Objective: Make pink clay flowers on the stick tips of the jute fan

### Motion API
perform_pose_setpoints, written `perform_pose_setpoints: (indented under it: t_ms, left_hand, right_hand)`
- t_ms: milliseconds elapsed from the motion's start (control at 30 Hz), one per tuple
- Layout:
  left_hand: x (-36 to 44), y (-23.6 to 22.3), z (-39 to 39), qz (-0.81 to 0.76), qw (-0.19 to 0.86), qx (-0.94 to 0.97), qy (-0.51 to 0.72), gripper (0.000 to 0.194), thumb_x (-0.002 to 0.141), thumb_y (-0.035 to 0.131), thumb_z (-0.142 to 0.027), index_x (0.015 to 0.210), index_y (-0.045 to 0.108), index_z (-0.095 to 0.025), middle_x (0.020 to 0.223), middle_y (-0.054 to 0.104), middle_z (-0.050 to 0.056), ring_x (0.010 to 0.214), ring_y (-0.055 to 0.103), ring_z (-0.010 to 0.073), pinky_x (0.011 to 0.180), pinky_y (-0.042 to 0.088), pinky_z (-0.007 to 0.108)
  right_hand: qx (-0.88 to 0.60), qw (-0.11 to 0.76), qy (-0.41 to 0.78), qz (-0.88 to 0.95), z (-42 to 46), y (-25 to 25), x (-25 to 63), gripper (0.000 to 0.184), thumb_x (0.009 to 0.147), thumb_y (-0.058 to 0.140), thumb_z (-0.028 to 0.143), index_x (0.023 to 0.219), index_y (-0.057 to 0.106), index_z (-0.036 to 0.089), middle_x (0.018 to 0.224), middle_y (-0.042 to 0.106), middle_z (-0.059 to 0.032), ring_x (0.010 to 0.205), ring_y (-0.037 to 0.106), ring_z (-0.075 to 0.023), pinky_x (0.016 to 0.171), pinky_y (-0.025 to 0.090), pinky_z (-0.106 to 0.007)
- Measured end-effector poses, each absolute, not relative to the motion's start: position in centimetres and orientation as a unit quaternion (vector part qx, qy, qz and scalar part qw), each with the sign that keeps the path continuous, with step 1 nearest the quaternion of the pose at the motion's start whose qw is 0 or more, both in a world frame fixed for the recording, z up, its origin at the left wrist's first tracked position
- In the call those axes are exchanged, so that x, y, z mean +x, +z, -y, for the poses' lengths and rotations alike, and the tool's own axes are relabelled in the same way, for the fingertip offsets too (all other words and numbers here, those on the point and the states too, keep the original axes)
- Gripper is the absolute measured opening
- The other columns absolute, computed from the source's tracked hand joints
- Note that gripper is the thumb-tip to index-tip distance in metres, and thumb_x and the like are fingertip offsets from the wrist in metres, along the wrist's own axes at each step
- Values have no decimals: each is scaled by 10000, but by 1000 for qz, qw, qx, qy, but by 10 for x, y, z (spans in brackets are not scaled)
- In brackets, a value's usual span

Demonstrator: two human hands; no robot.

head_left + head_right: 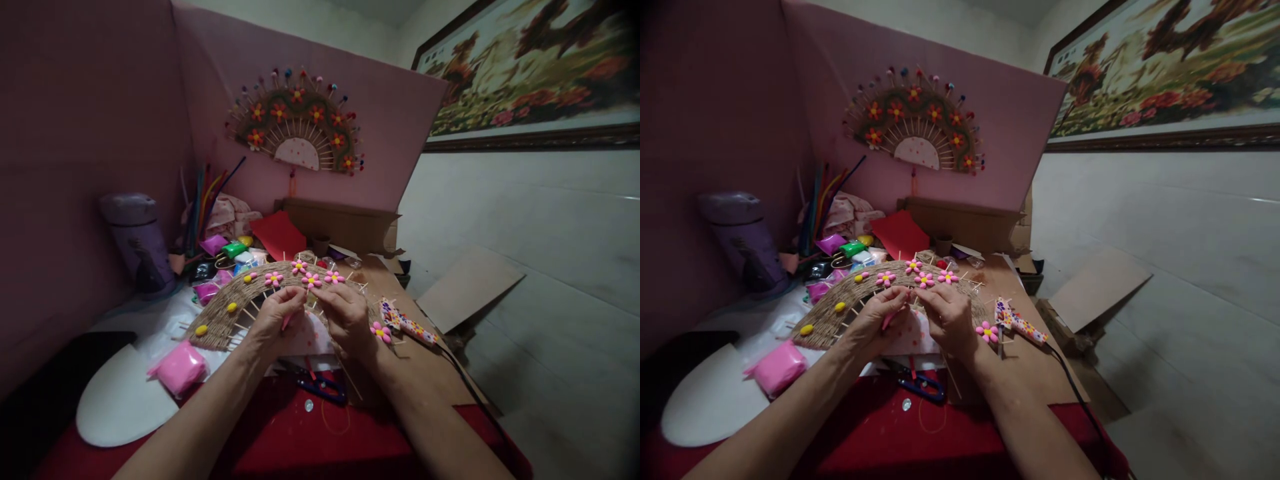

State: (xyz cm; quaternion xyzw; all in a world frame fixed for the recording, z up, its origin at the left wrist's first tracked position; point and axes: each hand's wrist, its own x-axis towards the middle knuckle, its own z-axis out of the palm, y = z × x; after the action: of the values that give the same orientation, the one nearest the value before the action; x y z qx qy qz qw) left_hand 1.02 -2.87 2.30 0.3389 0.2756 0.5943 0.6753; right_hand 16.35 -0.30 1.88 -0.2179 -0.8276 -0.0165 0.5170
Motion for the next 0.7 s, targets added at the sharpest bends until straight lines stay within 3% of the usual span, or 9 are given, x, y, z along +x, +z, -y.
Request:
perform_pose_setpoints:
  t_ms: [67,133,267,367,500,567,700]
  left_hand:
    - [11,22,29,-276,681,342,586,309,646,741,-384,696,591,-118,399,384,-82,294,257,13,289,136,149]
    - [10,21,28,-273,682,342,586,336,655,729,-406,732,610,-101,479,461,-55,310,286,4,293,134,150]
    - [9,19,27,-269,668,352,598,345,605,778,-272,868,649,-89,682,603,0,340,328,-15,300,164,150]
    - [8,19,27,-278,668,345,598,326,579,795,-239,839,640,-118,576,562,-43,318,281,-12,297,150,150]
    - [9,19,28,-283,679,343,584,305,634,753,-375,696,593,-123,439,419,-77,303,259,5,295,129,150]
    - [10,20,28,-278,678,348,585,335,636,747,-388,764,622,-106,509,500,-49,308,284,1,295,138,149]
    - [10,20,28,-279,667,349,596,392,573,797,-248,906,639,-114,658,613,-18,315,293,-18,303,163,146]
  right_hand:
    - [-217,518,-21,827,2,18,164,349,830,507,98,1126,614,247,900,666,-53,840,605,-169,738,500,-322]
    - [-218,520,-23,826,2,18,164,351,829,504,98,1124,616,252,905,666,-53,844,603,-171,741,499,-325]
    - [-224,519,-16,825,3,18,164,348,830,503,96,1114,621,259,897,672,-50,833,601,-174,735,497,-328]
    - [-228,518,-17,825,3,19,165,346,831,502,105,1118,618,260,908,674,-51,833,603,-176,734,498,-334]
    - [-220,522,-26,823,4,21,166,346,828,500,99,1115,619,251,904,673,-55,834,604,-177,730,498,-333]
    - [-216,520,-25,826,4,20,166,347,827,500,93,1114,618,248,900,675,-55,833,603,-176,726,497,-328]
    - [-215,512,-21,831,2,17,166,343,826,508,95,1121,613,235,893,672,-57,828,598,-171,722,495,-321]
